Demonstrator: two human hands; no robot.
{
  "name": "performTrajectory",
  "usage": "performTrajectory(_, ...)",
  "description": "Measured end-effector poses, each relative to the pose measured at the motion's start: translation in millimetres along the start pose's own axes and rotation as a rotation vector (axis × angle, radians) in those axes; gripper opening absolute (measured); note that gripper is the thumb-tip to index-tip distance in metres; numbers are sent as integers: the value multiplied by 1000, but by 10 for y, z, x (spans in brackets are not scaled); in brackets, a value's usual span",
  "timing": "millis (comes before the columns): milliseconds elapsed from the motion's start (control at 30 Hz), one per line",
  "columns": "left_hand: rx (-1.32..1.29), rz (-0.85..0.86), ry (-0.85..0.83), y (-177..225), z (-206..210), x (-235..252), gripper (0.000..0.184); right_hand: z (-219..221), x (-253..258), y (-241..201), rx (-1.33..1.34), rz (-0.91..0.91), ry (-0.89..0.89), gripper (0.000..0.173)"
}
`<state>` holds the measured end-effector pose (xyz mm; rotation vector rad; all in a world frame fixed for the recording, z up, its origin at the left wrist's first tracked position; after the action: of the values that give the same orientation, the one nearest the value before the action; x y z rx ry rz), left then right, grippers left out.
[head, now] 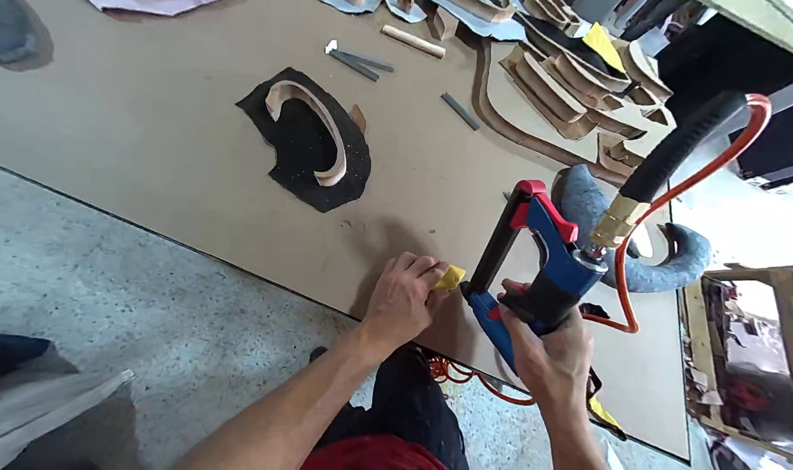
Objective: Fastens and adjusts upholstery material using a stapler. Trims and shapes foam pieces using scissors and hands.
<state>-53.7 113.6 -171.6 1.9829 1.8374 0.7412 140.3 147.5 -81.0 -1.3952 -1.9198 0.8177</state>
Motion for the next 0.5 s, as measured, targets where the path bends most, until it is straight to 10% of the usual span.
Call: performTrajectory(500, -76, 91, -186, -74, 22, 95, 35, 242, 454, -139, -55, 62, -250, 34)
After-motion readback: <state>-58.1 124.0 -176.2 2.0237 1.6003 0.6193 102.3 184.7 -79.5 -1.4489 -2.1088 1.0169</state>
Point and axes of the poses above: each hand's wrist, its own x-axis towards the middle knuckle, its own z-axis out of the palm, y = z × x, the point moved 10 cm from there along x, towards the middle knuckle, and after that the axes turned 9 degrees about -y, right-handed, at the moved point
